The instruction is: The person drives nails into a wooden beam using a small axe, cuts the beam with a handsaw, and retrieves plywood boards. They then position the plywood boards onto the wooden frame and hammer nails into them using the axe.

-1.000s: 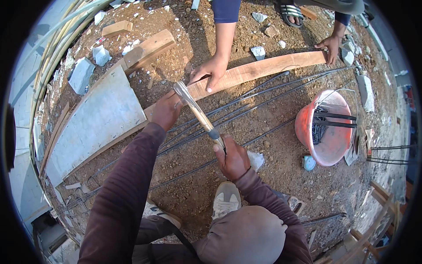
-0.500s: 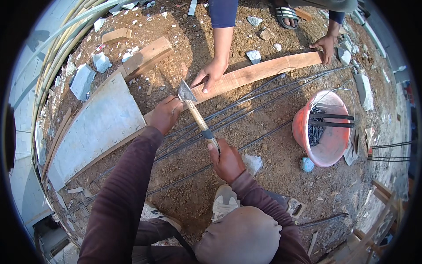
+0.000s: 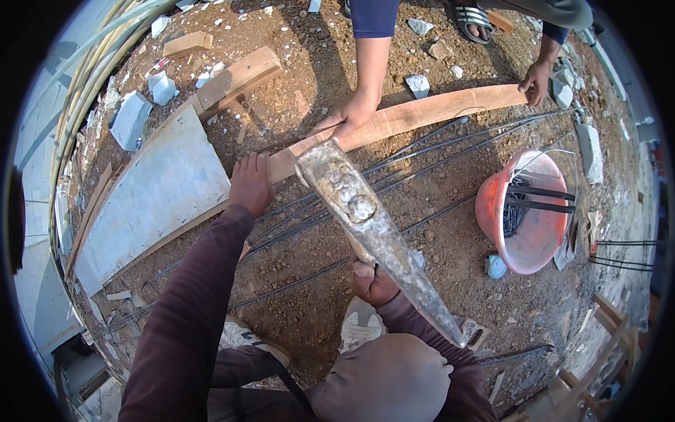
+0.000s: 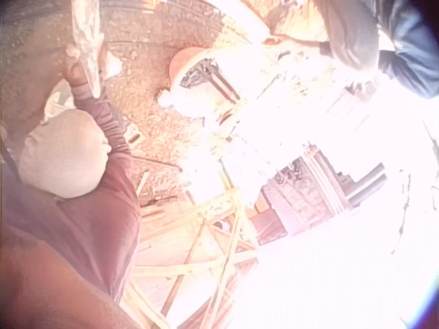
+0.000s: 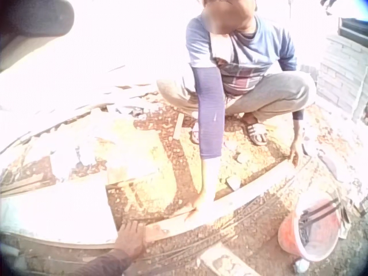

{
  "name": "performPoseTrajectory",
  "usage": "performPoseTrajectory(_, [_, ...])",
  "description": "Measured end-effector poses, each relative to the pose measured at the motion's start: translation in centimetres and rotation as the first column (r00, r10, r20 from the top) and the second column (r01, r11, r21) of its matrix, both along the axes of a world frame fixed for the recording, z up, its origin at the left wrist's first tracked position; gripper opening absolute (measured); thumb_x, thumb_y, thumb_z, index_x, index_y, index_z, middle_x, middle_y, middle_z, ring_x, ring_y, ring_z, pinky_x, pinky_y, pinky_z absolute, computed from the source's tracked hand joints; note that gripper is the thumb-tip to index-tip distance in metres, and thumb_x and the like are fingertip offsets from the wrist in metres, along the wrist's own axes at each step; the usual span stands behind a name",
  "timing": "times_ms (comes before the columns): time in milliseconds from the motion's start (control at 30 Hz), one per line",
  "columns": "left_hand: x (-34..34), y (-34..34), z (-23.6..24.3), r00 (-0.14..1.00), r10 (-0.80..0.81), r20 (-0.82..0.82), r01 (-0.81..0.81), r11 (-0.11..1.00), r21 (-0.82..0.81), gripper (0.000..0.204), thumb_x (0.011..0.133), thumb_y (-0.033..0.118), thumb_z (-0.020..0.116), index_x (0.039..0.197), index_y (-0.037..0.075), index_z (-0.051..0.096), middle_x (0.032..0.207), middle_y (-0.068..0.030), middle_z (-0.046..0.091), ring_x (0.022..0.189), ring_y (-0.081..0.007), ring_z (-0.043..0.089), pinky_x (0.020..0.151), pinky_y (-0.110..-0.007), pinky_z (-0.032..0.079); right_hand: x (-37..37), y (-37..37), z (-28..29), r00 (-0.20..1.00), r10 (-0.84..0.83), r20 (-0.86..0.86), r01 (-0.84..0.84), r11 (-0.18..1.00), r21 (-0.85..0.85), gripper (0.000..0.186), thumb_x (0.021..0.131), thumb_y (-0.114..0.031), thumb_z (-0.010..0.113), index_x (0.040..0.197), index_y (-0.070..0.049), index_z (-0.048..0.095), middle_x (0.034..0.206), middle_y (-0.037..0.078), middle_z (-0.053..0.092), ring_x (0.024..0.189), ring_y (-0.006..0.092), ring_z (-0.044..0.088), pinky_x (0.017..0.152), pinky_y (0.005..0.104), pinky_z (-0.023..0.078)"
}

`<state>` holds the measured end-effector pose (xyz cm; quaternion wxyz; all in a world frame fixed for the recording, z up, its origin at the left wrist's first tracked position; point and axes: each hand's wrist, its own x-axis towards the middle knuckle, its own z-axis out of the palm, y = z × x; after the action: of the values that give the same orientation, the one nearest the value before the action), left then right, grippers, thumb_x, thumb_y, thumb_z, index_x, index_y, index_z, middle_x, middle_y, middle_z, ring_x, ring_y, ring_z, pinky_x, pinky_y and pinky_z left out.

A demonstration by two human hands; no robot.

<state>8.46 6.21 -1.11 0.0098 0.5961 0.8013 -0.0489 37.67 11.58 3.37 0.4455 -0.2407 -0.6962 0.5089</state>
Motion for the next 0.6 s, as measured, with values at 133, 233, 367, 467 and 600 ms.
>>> performPoseTrajectory(133, [0.2, 0.1, 0.5, 1.0, 0.024, 0.001, -0.024, 1.0, 0.007, 0.07, 0.077, 0.038, 0.075, 0.128, -0.002, 0.047, 0.114, -0.0158, 0.052, 0.108, -0.0315, 0.052, 0.094, -0.043, 0.041, -0.2, 0.3, 0.2, 0.736, 0.216, 0.641, -0.076, 0.968, -0.24, 0.032, 0.1, -0.033, 0.053, 0.101, -0.001, 0.052, 0.064, 0.023, 0.058, 0.065, 0.0489, 0.059, 0.055, 0.0508, 0.046])
performPoseTrajectory(233, [0.2, 0.2, 0.6, 0.999, 0.035, 0.028, -0.034, 0.999, -0.032, 0.07, 0.077, 0.038, 0.075, 0.128, -0.003, 0.047, 0.114, -0.0159, 0.053, 0.109, -0.0316, 0.052, 0.094, -0.043, 0.041, 0.8, 0.7, 0.7, 0.806, 0.19, 0.561, -0.075, 0.972, -0.22, 0.034, 0.099, -0.035, 0.056, 0.099, -0.001, 0.053, 0.064, 0.021, 0.058, 0.059, 0.044, 0.06, 0.052, 0.048, 0.045])
performPoseTrajectory(367, [0.2, 0.0, 0.2, 0.998, 0.049, 0.037, -0.048, 0.999, -0.026, 0.07, 0.077, 0.036, 0.076, 0.128, -0.002, 0.047, 0.116, -0.0157, 0.053, 0.11, -0.0319, 0.052, 0.095, -0.043, 0.041, 1.0, 0.8, 0.5, 0.973, 0.075, 0.22, -0.056, 0.994, -0.09, 0.037, 0.1, -0.038, 0.053, 0.095, -0.002, 0.053, 0.067, 0.01, 0.057, 0.053, 0.0237, 0.056, 0.047, 0.0371, 0.043])
performPoseTrajectory(467, [0.1, -0.2, 0.2, 0.999, 0.037, 0.035, -0.037, 0.999, 0.006, 0.068, 0.078, 0.036, 0.075, 0.127, -0.002, 0.048, 0.115, -0.0154, 0.053, 0.109, -0.032, 0.052, 0.095, -0.044, 0.041, -0.1, 0.7, -0.2, 0.925, -0.089, -0.369, 0.066, 0.995, -0.075, 0.041, 0.098, -0.042, 0.055, 0.094, -0.002, 0.054, 0.067, 0.006, 0.058, 0.054, 0.0164, 0.055, 0.046, 0.0328, 0.043])
performPoseTrajectory(600, [0.0, -0.1, 0.3, 0.997, 0.04, 0.067, -0.042, 0.999, 0.028, 0.066, 0.078, 0.037, 0.075, 0.126, -0.001, 0.049, 0.114, -0.0152, 0.053, 0.108, -0.0321, 0.052, 0.095, -0.044, 0.04, -0.4, 1.3, 0.1, 0.621, 0.137, 0.772, -0.159, 0.986, -0.047, 0.043, 0.098, -0.044, 0.055, 0.092, -0.002, 0.054, 0.065, 0.006, 0.057, 0.054, 0.0164, 0.056, 0.045, 0.0329, 0.042])
